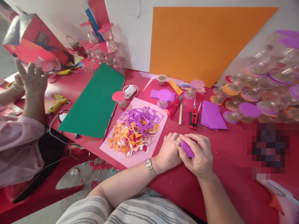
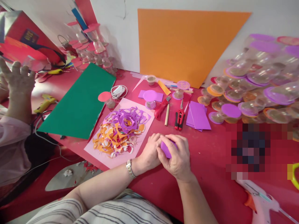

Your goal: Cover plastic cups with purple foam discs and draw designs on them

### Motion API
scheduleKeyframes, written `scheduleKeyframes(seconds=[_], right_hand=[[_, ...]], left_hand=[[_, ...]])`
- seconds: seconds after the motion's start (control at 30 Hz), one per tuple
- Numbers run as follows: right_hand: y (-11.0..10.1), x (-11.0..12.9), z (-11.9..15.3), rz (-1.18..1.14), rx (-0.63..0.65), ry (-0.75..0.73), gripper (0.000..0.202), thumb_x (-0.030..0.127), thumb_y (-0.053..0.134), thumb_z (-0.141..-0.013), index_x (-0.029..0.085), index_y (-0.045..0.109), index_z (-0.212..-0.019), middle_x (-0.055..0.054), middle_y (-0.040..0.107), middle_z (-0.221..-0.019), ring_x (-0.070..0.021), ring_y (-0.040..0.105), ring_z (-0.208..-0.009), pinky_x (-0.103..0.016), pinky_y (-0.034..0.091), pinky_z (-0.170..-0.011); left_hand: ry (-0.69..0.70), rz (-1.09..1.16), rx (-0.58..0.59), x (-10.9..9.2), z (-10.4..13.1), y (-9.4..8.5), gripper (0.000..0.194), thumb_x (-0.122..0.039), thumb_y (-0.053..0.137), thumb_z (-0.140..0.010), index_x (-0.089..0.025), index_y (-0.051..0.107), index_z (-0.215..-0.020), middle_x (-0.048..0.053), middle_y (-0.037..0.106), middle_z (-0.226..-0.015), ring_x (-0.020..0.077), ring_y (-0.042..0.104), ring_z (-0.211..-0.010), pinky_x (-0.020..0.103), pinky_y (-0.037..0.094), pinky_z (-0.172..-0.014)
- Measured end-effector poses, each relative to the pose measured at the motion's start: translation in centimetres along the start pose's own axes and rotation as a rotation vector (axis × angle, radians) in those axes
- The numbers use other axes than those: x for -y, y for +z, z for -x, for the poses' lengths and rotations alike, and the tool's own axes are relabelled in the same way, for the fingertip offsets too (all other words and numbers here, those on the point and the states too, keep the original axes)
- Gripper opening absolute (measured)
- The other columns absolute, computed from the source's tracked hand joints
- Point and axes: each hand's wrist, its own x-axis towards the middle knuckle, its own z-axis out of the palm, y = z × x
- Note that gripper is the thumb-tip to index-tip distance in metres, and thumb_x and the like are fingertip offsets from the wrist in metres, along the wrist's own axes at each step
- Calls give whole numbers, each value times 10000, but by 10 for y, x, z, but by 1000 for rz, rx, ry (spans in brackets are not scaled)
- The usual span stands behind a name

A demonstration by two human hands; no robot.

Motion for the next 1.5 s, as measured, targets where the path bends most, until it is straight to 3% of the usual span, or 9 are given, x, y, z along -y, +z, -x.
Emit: scheduleKeyframes(seconds=[0.33,0.53,0.6,0.73,0.87,0.93,1.2,1.37,1.5], right_hand=[[-4,1,-1,-16,-26,11,398,274,632,-848,214,608,-1241,-113,624,-1094,-260,600,-946,-425,528,-833],[-5,3,-3,-46,-13,-39,449,223,632,-847,222,582,-1293,-108,650,-1102,-270,608,-974,-423,539,-837],[-4,3,-3,-46,-3,-42,444,212,641,-841,208,585,-1282,-105,657,-1063,-265,608,-964,-418,540,-838],[-3,5,-4,-40,-1,-30,394,192,641,-838,191,598,-1229,-105,651,-1027,-260,602,-949,-417,537,-832],[-3,6,-4,-41,7,-31,345,183,641,-834,171,606,-1177,-116,647,-1032,-262,593,-956,-415,532,-832],[-4,6,-4,-36,4,-28,342,185,641,-837,179,603,-1176,-111,644,-1031,-258,589,-954,-412,529,-833],[-4,8,-4,-13,-7,6,327,240,628,-860,207,608,-1185,-98,638,-1055,-245,593,-946,-413,524,-841],[-5,9,-6,-52,-6,-29,314,185,634,-846,177,617,-1160,-109,662,-1057,-253,601,-985,-410,528,-867],[-4,7,-4,-54,-9,-26,295,162,634,-843,164,627,-1138,-107,672,-1015,-250,603,-965,-403,530,-849]], left_hand=[[18,27,2,-1,2,-1,311,-306,581,-816,-176,518,-1091,97,583,-1046,272,544,-935,444,482,-833],[97,162,-79,5,3,6,651,-425,643,-772,-192,388,-1325,145,558,-1277,307,571,-1081,487,463,-939],[106,152,-74,6,4,7,676,-446,637,-767,-196,382,-1340,151,536,-1321,323,556,-1126,504,448,-957],[95,123,-82,4,3,2,596,-375,612,-768,-159,415,-1288,145,575,-1226,309,556,-1081,499,445,-952],[72,35,-54,1,0,-1,299,-289,517,-835,-158,502,-1104,113,601,-1074,270,556,-976,459,467,-898],[71,16,-54,1,-1,0,238,-264,506,-843,-158,512,-1056,109,596,-1044,267,555,-968,449,476,-877],[157,197,-146,6,1,8,345,-243,533,-833,-175,466,-1164,88,618,-1106,243,593,-1011,430,494,-921],[169,194,-112,5,-1,10,305,-248,546,-828,-185,490,-1120,64,640,-1087,229,618,-965,412,514,-905],[239,193,-174,6,0,12,291,-288,559,-838,-171,491,-1097,80,635,-1082,227,600,-1004,393,499,-909]])
